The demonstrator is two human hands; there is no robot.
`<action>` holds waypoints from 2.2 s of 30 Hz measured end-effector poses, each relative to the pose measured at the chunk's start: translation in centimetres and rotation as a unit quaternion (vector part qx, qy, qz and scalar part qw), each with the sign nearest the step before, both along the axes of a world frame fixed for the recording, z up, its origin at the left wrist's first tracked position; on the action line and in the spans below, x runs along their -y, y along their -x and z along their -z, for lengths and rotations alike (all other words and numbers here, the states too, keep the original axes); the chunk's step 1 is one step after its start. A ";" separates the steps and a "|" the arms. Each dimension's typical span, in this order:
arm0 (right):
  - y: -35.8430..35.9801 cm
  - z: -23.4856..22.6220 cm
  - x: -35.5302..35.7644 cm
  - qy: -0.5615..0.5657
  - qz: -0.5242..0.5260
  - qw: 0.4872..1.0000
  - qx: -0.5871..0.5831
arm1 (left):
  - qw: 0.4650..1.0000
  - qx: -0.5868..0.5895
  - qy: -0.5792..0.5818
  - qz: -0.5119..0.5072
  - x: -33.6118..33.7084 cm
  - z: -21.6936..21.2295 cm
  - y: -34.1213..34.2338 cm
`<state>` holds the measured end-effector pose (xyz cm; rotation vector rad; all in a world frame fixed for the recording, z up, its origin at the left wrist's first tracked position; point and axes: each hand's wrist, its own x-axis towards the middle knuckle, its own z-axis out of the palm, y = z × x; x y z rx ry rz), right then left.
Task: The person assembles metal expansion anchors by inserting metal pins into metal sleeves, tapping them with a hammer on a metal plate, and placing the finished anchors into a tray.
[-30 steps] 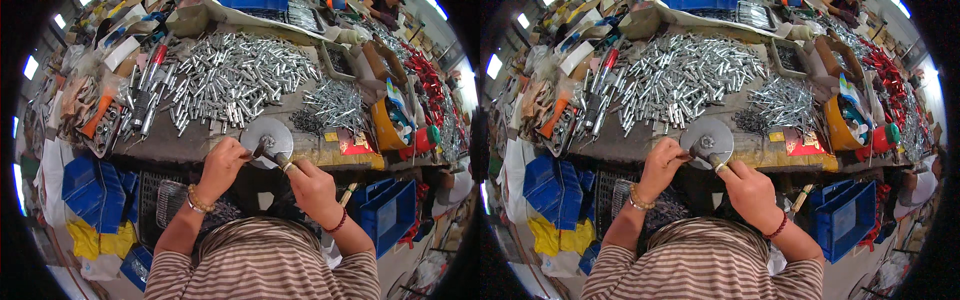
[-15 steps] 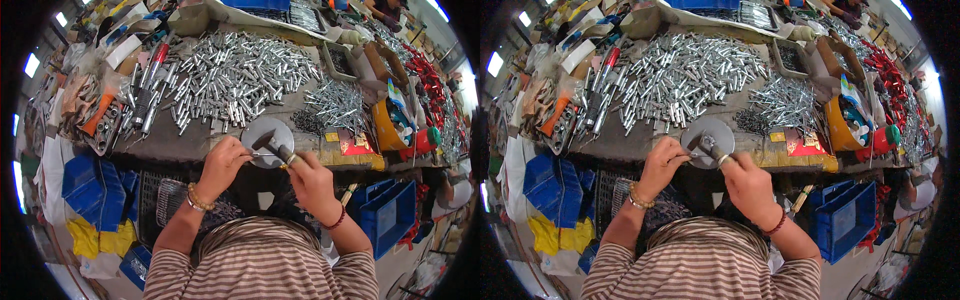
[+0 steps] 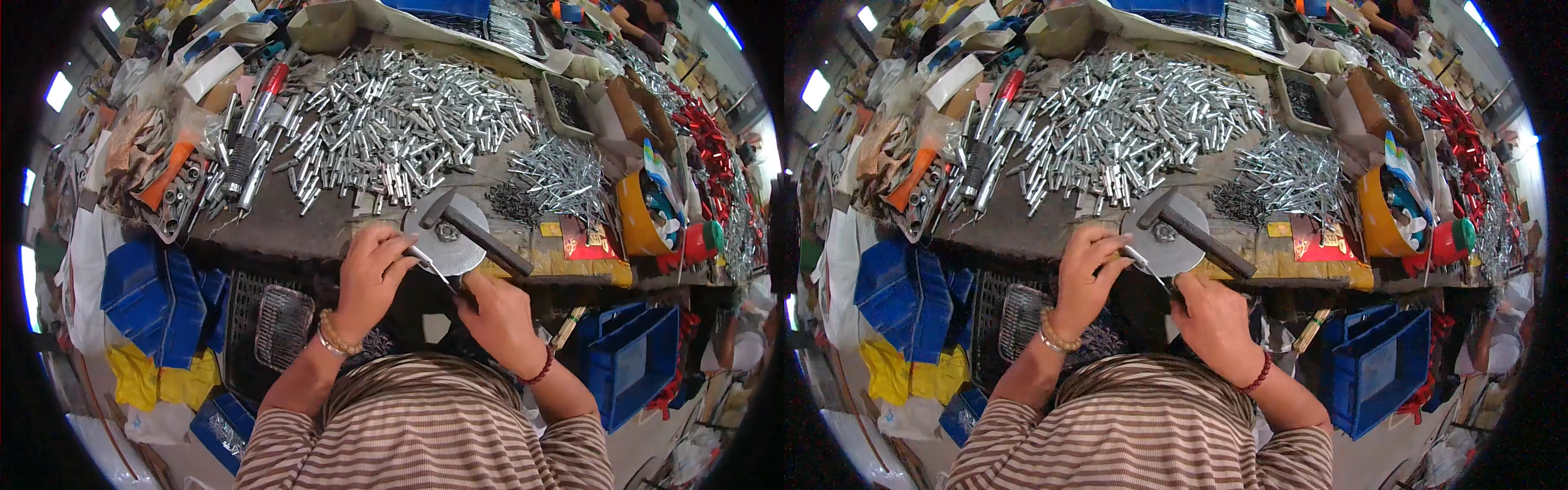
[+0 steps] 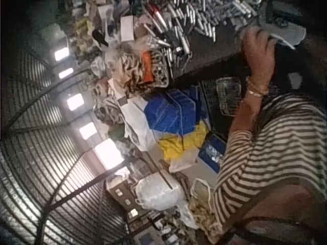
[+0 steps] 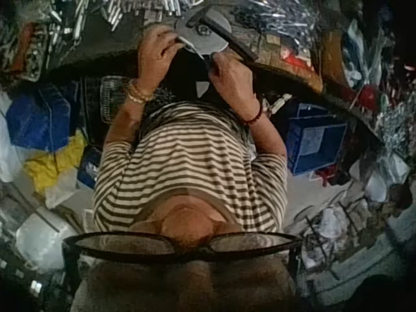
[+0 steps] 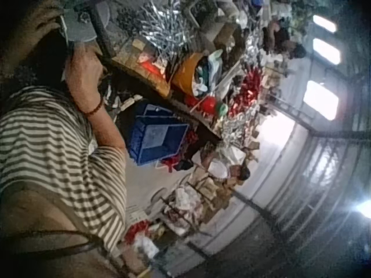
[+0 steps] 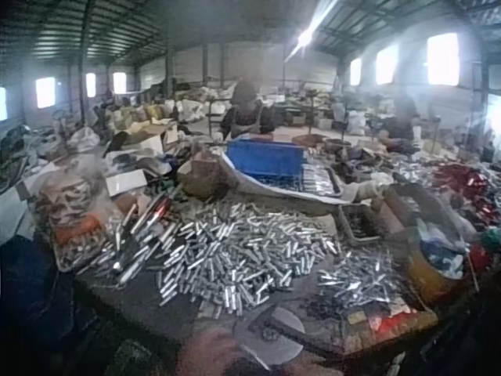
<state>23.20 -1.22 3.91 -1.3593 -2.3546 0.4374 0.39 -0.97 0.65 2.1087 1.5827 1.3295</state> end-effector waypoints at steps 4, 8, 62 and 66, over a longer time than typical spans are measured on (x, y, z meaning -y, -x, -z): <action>-0.2 0.8 0.5 0.235 -0.013 0.959 -0.155 | 0.955 0.243 0.164 -0.045 2.7 1.4 -1.8; 0.6 1.1 1.3 0.433 0.035 0.859 -0.270 | 0.843 0.448 0.299 0.002 3.2 1.4 -2.3; 3.1 10.5 3.4 0.494 -0.041 0.830 -0.255 | 0.863 0.239 0.051 -0.442 12.2 8.6 20.4; 2.5 10.3 3.7 0.462 -0.044 0.845 -0.266 | 0.950 0.202 0.065 -0.228 3.0 -0.2 11.6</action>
